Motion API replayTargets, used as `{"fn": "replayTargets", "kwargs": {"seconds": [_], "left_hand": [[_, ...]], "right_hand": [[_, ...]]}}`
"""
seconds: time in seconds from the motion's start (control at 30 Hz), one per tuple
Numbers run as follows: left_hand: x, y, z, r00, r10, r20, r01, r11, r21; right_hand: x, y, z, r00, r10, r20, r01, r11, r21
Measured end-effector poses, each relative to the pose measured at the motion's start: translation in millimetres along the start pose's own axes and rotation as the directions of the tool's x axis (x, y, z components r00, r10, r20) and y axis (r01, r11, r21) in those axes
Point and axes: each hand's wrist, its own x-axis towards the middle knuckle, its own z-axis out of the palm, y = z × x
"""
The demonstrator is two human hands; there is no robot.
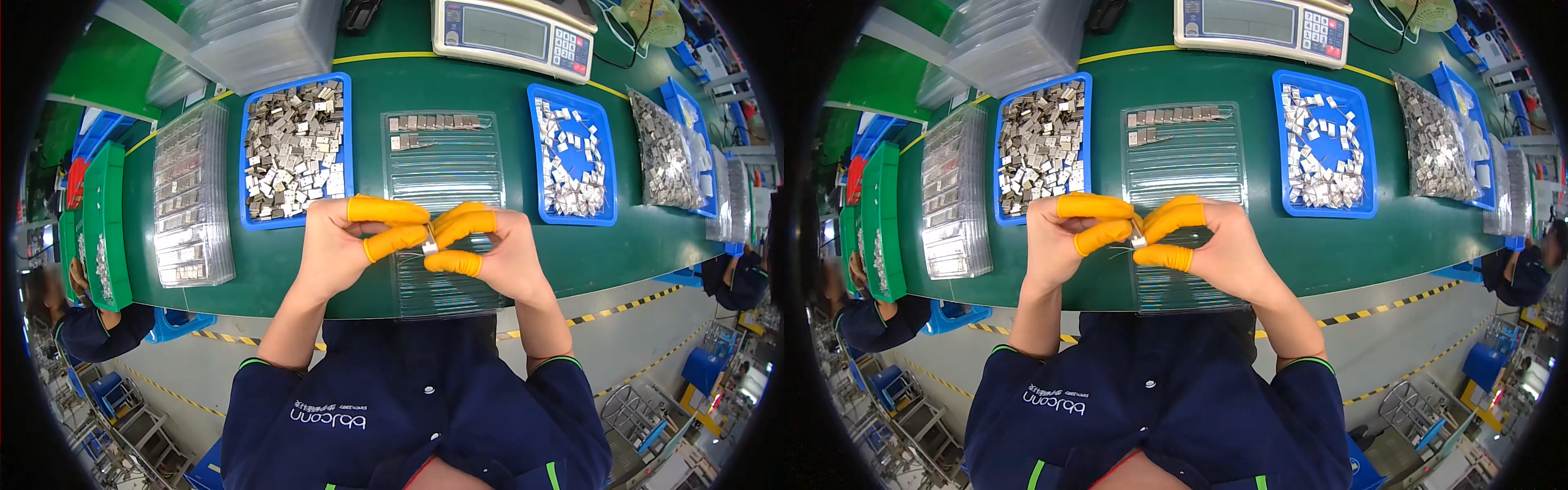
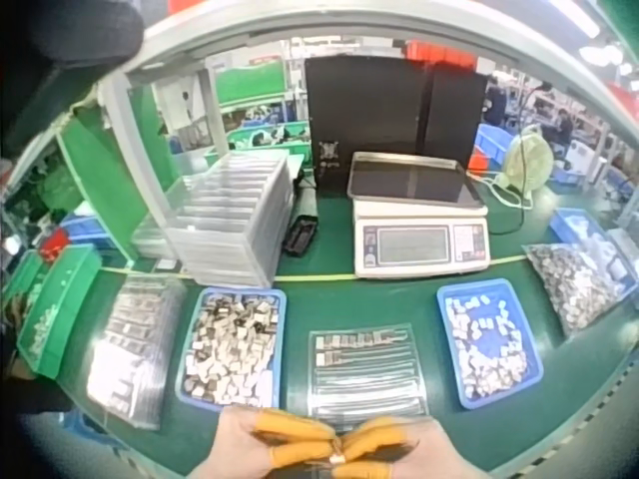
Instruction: The person picks small metallic components from blue trays and places them into a clear plastic organizer. They use yellow finger cots to handle the items, carefully aligning and inserting them into the slots of the organizer. The process is repetitive, involving picking, aligning, and placing components one by one.
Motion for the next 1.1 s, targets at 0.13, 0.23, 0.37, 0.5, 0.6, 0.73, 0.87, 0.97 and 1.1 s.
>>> {"fn": "replayTargets", "kwargs": {"seconds": [0.13,0.23,0.37,0.5,0.6,0.73,0.87,0.97,1.1], "left_hand": [[-0.9,-5.0,0.7,0.994,-0.106,-0.011,0.105,0.988,-0.11],[-3.9,-14.4,-1.4,0.983,-0.18,0.031,0.183,0.959,-0.214],[-5.9,-18.3,-1.4,0.974,-0.204,0.102,0.228,0.906,-0.356],[-9.5,-19.9,0.5,0.968,-0.227,0.108,0.251,0.882,-0.399],[-12.9,-21.9,0.9,0.969,-0.217,0.118,0.246,0.885,-0.394],[-15.2,-26.5,6.3,0.981,-0.189,0.038,0.188,0.893,-0.41],[-14.0,-33.1,8.1,0.989,-0.14,-0.054,0.112,0.929,-0.352],[-5.6,-30.6,10.0,0.985,-0.131,-0.112,0.101,0.966,-0.236],[4.9,-38.1,6.3,0.975,-0.065,-0.214,0.044,0.994,-0.101]], "right_hand": [[-2.3,0.6,2.5,0.994,0.035,-0.101,-0.032,0.999,0.036],[-2.7,4.3,3.1,0.996,0.053,-0.065,-0.045,0.991,0.123],[-3.3,13.9,5.7,0.998,-0.027,0.061,0.008,0.956,0.294],[-5.2,18.3,8.9,0.991,0.082,0.101,-0.121,0.861,0.494],[-7.4,18.1,11.2,0.997,0.029,0.071,-0.059,0.875,0.48],[-10.3,11.7,14.9,0.999,0.031,-0.01,-0.025,0.934,0.356],[-10.0,13.2,22.0,0.993,-0.019,-0.116,0.036,0.989,0.142],[-8.1,16.6,24.1,0.982,-0.016,-0.189,0.01,0.999,-0.037],[-5.1,20.9,25.8,0.94,-0.146,-0.308,0.031,0.936,-0.35]]}}
